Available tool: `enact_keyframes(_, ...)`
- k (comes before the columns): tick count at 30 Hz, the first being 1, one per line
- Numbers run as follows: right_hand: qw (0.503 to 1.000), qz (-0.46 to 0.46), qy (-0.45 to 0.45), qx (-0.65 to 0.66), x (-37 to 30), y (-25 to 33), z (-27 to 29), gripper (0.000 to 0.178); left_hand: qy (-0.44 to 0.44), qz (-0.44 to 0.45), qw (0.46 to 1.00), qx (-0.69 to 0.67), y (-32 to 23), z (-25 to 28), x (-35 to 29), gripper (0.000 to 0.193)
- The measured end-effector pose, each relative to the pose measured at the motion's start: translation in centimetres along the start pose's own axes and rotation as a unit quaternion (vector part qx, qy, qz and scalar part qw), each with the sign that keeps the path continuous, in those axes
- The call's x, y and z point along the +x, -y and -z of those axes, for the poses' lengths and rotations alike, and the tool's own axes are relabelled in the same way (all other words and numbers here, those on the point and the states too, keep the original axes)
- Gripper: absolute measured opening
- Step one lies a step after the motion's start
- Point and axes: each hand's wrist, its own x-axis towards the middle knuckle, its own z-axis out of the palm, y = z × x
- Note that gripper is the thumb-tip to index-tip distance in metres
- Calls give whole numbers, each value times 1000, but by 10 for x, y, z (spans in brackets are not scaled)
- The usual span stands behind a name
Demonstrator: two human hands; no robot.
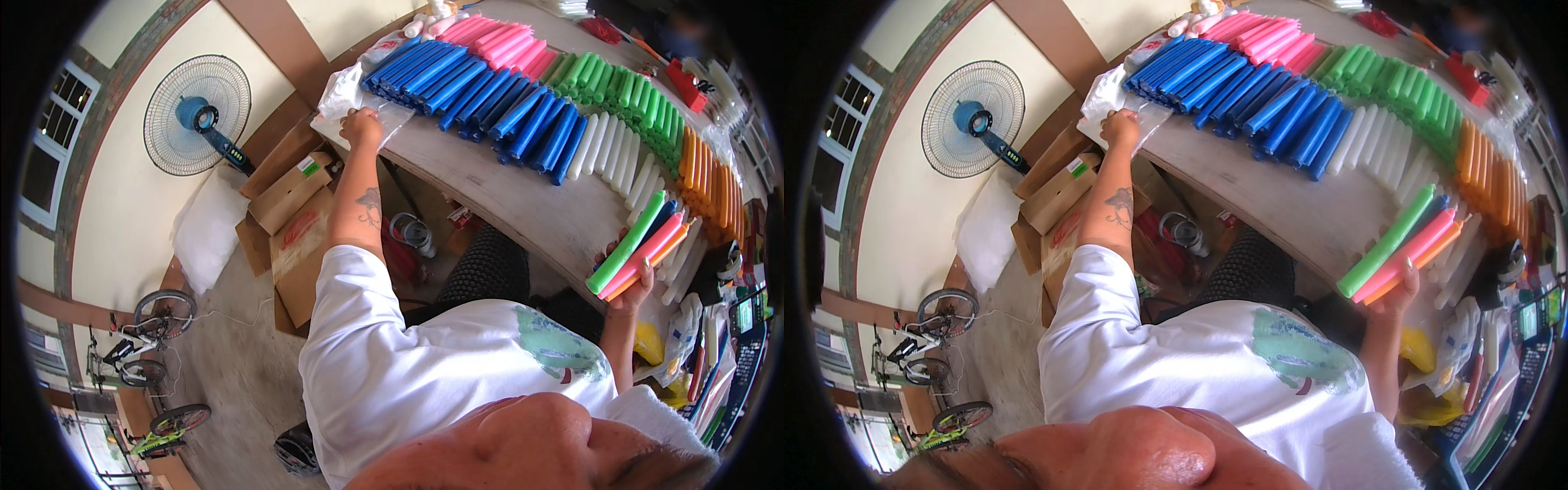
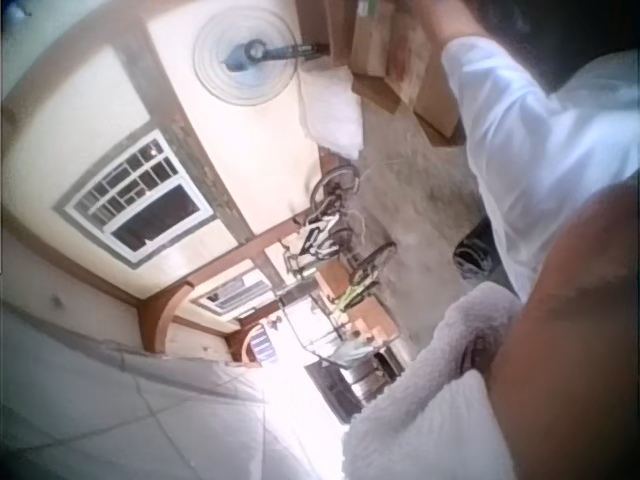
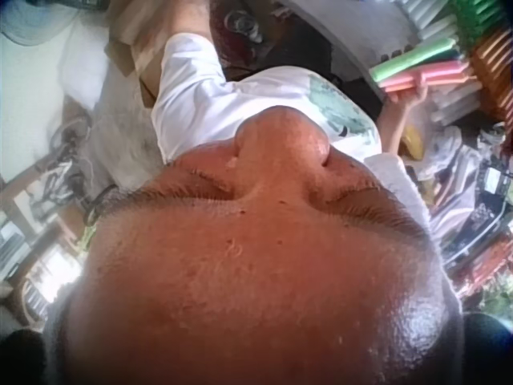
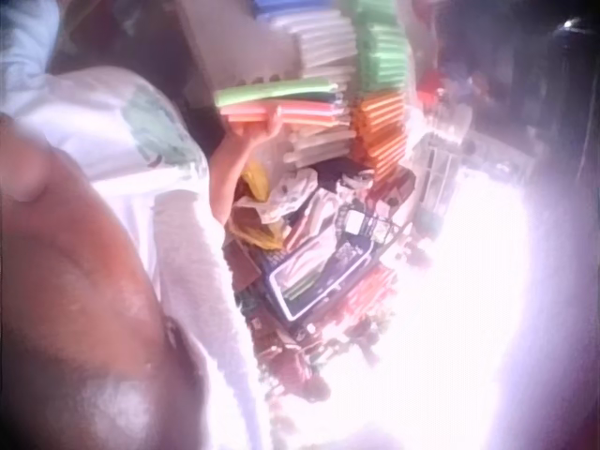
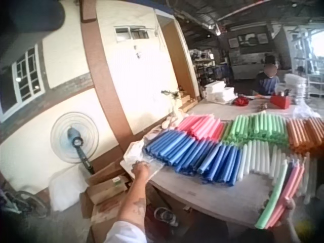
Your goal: The person selects cylindrical candles of various colors from a table, inserts wicks into the top of each candle, and uses shears to trim the wicks. The person then groups the finished candles by color.
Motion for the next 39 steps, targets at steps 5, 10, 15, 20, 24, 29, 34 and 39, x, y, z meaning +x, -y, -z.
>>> enact_keyframes(5,999,16,-29,-8,3,-2,-13,64,-54,-74,990,-107,19,-10,17,14)
enact_keyframes(10,999,15,-23,-18,3,-3,-8,64,-77,-195,970,-125,15,1,21,15)
enact_keyframes(15,1000,14,-7,-7,1,-2,-5,67,-96,-298,918,-242,-14,41,1,15)
enact_keyframes(20,1000,-12,-13,9,-2,-2,2,71,-93,-323,855,-394,-105,111,-43,9)
enact_keyframes(24,999,2,-32,9,-8,-3,-7,71,-179,-548,687,-442,-207,128,-95,9)
enact_keyframes(29,999,0,-11,40,-22,5,-11,67,37,-705,615,-352,-269,43,-160,4)
enact_keyframes(34,999,13,-6,39,-37,21,-8,63,150,-692,681,-185,-258,-11,-177,39)
enact_keyframes(39,999,20,9,48,-37,21,-4,59,190,-670,714,-73,-237,30,-181,87)
